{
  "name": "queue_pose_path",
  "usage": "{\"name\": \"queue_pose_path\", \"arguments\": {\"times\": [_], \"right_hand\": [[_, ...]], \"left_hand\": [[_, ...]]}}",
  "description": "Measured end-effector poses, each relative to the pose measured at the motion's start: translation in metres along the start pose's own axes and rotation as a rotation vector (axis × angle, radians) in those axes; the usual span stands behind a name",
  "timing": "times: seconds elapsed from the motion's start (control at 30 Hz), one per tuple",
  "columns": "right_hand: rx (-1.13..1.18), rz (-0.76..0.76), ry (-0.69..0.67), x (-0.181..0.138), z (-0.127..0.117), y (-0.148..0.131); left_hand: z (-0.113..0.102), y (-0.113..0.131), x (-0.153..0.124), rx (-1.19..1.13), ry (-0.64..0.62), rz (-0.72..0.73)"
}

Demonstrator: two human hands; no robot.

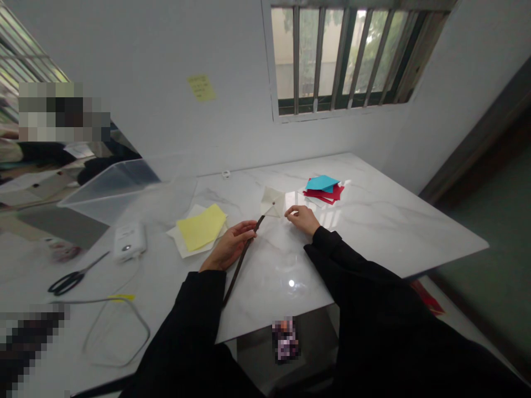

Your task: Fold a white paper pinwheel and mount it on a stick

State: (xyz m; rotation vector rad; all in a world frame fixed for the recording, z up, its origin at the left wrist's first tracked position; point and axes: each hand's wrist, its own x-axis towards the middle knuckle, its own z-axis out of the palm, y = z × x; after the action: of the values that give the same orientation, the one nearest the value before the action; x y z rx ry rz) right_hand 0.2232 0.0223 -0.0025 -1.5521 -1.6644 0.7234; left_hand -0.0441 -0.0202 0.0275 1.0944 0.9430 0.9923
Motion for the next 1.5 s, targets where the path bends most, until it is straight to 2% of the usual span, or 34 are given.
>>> {"name": "queue_pose_path", "arguments": {"times": [0.17,0.4,0.47,0.57,0.6,0.67,0.83,0.93,1.1,1.3,1.43,1.5], "right_hand": [[0.061,0.068,0.064,-0.002,0.002,0.000],[0.103,0.077,-0.102,-0.007,0.001,-0.009],[0.110,0.049,-0.211,-0.010,0.001,-0.014],[0.132,-0.096,-0.494,-0.016,0.001,-0.020],[0.134,-0.135,-0.541,-0.017,0.002,-0.021],[0.114,-0.158,-0.486,-0.017,0.002,-0.022],[0.061,-0.005,-0.034,-0.009,0.001,-0.012],[0.020,-0.022,0.115,-0.008,0.000,-0.007],[-0.070,-0.089,0.142,-0.009,0.000,-0.006],[-0.184,-0.035,0.055,-0.006,0.002,-0.003],[-0.171,0.008,0.097,-0.006,0.001,-0.005],[-0.142,0.004,0.052,-0.007,-0.002,-0.008]], "left_hand": [[-0.001,-0.001,0.001,0.024,-0.003,0.006],[-0.002,-0.004,0.004,-0.035,0.036,0.019],[-0.002,-0.004,0.004,-0.050,0.040,0.021],[-0.001,-0.004,0.005,-0.054,0.043,0.028],[-0.001,-0.003,0.005,-0.053,0.043,0.032],[-0.001,-0.003,0.005,-0.055,0.043,0.034],[-0.003,-0.005,0.005,-0.058,0.029,0.020],[-0.004,-0.005,0.004,-0.017,0.003,0.013],[0.000,-0.002,-0.001,0.051,-0.052,-0.033],[0.000,-0.002,0.001,0.041,-0.008,0.001],[-0.003,-0.004,0.003,0.019,-0.010,0.005],[-0.003,-0.004,0.003,0.009,-0.009,0.007]]}}
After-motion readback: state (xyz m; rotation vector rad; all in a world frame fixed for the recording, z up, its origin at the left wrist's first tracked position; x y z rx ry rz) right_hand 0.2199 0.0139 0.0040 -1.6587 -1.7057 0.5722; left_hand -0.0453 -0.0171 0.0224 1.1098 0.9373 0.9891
